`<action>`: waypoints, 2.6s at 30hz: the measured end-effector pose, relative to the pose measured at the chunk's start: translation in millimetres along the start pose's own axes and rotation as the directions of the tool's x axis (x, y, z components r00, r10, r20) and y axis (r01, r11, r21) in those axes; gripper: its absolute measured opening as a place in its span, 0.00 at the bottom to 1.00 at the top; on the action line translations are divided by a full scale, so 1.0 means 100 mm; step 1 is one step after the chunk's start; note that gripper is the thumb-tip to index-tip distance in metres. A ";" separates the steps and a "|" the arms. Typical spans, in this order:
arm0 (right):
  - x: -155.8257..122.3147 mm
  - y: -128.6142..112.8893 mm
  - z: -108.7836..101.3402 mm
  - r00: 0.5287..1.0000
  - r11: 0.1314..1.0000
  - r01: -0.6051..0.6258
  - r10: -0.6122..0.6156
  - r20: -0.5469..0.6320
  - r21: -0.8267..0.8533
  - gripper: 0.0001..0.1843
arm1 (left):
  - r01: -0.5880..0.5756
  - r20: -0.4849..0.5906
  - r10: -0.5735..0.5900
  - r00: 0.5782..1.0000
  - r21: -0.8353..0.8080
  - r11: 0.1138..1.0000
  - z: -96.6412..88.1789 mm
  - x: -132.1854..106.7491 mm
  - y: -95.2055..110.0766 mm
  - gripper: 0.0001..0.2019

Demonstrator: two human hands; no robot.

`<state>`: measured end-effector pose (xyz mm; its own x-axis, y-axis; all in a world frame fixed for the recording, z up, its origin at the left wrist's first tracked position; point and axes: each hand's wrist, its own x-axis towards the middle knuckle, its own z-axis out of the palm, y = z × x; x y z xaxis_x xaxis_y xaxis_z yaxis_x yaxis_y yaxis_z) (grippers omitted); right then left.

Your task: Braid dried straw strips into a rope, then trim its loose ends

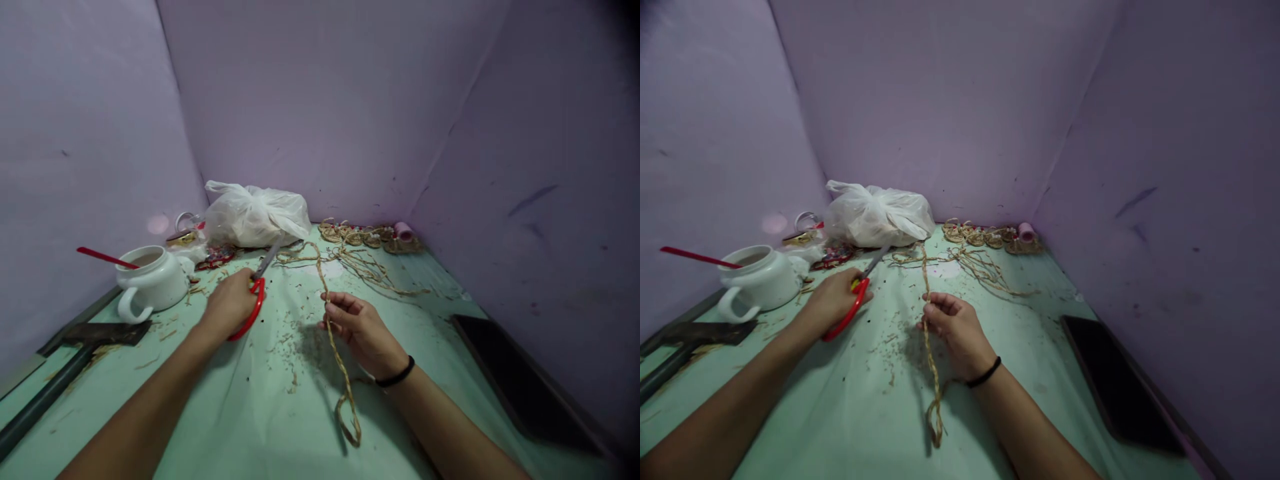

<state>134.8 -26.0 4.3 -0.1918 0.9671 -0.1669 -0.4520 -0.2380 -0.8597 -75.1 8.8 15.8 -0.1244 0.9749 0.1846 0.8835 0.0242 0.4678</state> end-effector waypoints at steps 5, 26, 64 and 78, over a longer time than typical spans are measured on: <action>-0.01 -0.03 -0.01 0.999 0.998 0.037 -0.037 0.015 0.044 0.16 | -0.029 0.198 -0.042 0.979 0.341 0.940 -0.16 0.06 -0.22 0.02; -0.08 0.14 0.05 0.951 0.958 -0.108 0.177 0.253 -0.266 0.12 | 0.222 0.326 0.150 0.933 -0.852 0.474 0.17 -0.31 0.53 0.09; -0.10 0.26 0.07 0.969 0.932 0.174 -0.105 0.224 -0.318 0.15 | 0.339 0.333 -0.078 0.940 -0.880 0.334 0.43 -0.24 0.61 0.10; -0.03 0.17 0.09 1.000 0.998 0.006 -0.006 -0.001 -0.059 0.16 | -0.120 0.370 -0.054 0.927 0.432 0.894 -0.28 -0.02 -0.13 0.15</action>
<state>120.2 -33.9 -5.7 -0.1884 0.9686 -0.1625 -0.4009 -0.2269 -0.8876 -98.9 -0.1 33.8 0.0042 0.9848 -0.1739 0.9997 -0.0002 0.0228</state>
